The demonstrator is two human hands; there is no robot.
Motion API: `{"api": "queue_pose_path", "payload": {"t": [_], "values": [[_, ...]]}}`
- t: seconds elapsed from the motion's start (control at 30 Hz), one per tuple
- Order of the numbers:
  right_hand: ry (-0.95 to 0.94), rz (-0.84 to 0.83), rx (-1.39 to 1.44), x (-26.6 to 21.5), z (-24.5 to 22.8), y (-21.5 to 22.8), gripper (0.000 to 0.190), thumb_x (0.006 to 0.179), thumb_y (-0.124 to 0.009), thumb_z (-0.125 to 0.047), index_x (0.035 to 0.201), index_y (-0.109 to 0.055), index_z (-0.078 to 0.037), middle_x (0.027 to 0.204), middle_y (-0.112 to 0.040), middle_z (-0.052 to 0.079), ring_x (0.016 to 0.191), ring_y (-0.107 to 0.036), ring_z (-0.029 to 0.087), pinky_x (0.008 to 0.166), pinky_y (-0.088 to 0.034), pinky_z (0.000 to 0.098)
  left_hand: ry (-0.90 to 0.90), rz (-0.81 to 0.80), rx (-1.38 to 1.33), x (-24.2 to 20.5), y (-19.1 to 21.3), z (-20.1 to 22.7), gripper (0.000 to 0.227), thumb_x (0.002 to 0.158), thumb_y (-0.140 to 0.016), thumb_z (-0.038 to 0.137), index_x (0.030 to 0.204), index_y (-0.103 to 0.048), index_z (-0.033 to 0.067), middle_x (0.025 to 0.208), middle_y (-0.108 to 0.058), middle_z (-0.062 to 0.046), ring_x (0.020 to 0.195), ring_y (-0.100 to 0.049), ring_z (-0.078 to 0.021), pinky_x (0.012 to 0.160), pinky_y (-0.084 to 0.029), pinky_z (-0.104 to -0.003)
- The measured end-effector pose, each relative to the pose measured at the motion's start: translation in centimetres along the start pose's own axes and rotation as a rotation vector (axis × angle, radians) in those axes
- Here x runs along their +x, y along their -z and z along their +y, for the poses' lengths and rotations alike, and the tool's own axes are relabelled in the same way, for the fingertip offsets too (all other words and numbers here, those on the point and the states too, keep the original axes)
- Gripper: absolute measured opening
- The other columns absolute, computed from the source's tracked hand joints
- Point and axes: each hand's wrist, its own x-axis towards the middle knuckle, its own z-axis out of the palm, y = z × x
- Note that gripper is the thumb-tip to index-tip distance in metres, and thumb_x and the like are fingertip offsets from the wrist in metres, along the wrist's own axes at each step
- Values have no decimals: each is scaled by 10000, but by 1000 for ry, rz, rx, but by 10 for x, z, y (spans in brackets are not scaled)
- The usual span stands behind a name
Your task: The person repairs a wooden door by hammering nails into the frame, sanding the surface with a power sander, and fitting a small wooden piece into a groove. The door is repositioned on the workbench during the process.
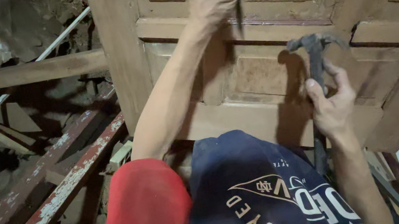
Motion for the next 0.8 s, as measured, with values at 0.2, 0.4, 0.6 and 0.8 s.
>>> {"api": "queue_pose_path", "payload": {"t": [0.2, 0.4, 0.6, 0.8], "values": [[-30, 24, -44, 24, -51, -1, 489, 1076, -660, -103, 1508, -462, 15, 846, -604, 28, 602, -549, 88, 492, -434, 258, 34, -82, 59, 30, -25, -26, 564, 859, -756, 608, 911, -747, 47, 783, -722, 2, 722, -684, -72, 652, -578, -279], [-3, -36, -106, 41, -92, 12, 431, 1127, -640, -91, 1501, -450, 7, 817, -597, 40, 581, -555, 94, 496, -433, 266, 221, -207, 325, 50, -25, -38, 580, 823, -733, 626, 851, -782, 49, 749, -713, -62, 702, -714, -140, 653, -600, -331], [140, -101, -309, 63, -122, 44, 232, 1183, -547, -187, 1314, -510, 1, 951, -613, 58, 734, -568, 131, 624, -457, 279, 95, -223, 263, 54, -25, -53, 713, 758, -729, 746, 1008, -808, 83, 936, -836, -63, 872, -825, -152, 752, -672, -328], [138, -164, -571, 102, -121, 63, 229, 1182, -549, -192, 1296, -518, 3, 939, -615, 63, 722, -570, 134, 614, -458, 282, 32, -358, 305, 64, -33, -62, 787, 785, -569, 840, 1125, -790, 165, 1001, -829, -2, 875, -797, -103, 746, -662, -277]]}}
